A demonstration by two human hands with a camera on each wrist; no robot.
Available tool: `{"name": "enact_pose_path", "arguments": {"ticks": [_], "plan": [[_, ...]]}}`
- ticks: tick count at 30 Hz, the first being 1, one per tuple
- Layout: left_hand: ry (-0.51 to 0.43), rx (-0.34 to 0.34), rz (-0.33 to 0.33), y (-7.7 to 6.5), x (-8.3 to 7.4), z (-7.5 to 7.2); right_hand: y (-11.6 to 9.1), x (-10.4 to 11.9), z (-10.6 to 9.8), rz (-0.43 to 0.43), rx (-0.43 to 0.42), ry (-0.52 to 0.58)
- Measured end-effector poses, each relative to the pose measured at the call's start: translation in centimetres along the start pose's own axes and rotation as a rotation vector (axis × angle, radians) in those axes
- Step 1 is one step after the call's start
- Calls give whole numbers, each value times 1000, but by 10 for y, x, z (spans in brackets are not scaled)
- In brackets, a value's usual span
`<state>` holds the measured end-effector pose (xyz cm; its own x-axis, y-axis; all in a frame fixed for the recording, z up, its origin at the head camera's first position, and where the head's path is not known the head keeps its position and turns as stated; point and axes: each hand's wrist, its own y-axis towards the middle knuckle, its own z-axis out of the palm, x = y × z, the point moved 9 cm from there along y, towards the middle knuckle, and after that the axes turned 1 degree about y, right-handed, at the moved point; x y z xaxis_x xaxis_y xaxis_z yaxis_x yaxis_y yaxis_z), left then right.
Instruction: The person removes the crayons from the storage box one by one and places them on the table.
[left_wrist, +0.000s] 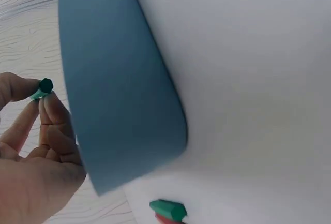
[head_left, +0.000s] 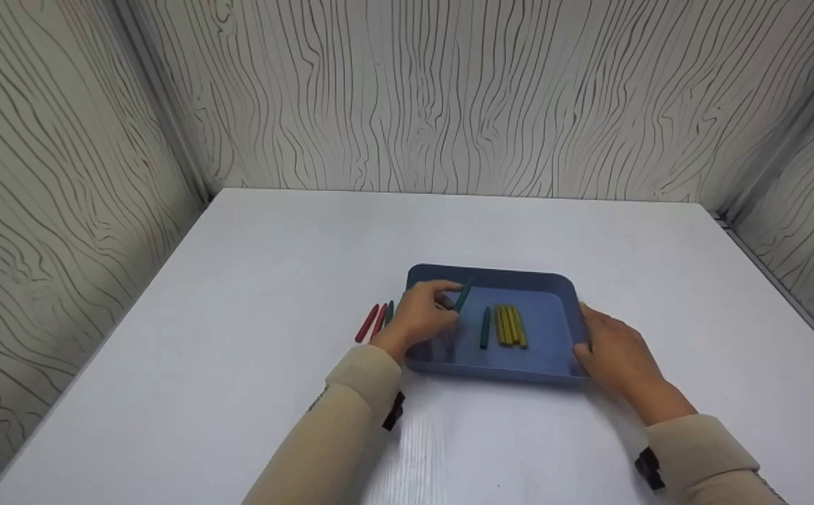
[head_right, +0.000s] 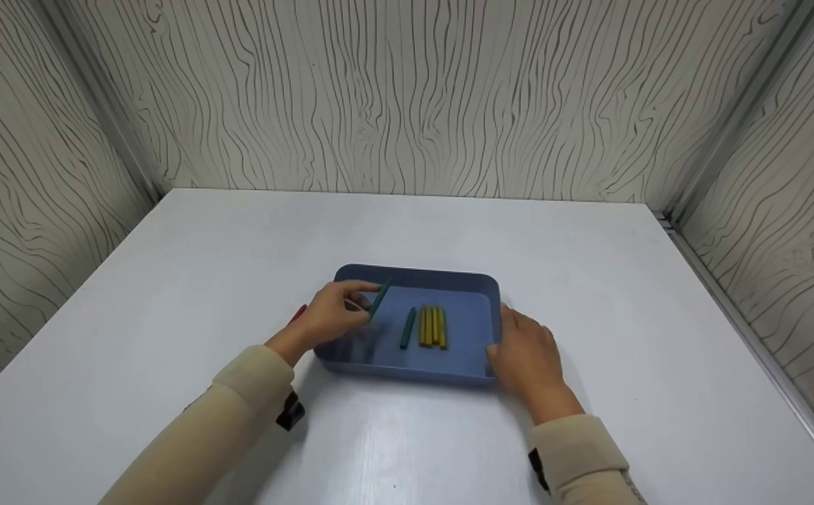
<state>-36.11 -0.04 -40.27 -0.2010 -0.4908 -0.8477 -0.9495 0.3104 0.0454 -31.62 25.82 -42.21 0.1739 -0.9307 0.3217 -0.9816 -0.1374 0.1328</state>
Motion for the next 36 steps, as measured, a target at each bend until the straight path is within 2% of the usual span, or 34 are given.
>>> {"name": "enact_pose_path", "arguments": {"ticks": [4, 8, 19, 26, 30, 36], "plan": [[20, -21, -1, -2, 5, -14, -1, 0, 0, -7, -11, -10], [1, -40, -11, -6, 11, -30, 0, -2, 0, -1, -9, -5], [0, -87, -80, -21, 41, -66, 1, 0, -1, -3, -3, 4], [28, -143, -83, -32, 60, -88, 1, 0, 0, 2, 3, 10], [53, -168, -103, -38, 72, -97, 0, 1, 0, 2, 10, 6], [77, -170, -140, -42, 83, -101, 0, 2, 0, -7, 20, -12]]}}
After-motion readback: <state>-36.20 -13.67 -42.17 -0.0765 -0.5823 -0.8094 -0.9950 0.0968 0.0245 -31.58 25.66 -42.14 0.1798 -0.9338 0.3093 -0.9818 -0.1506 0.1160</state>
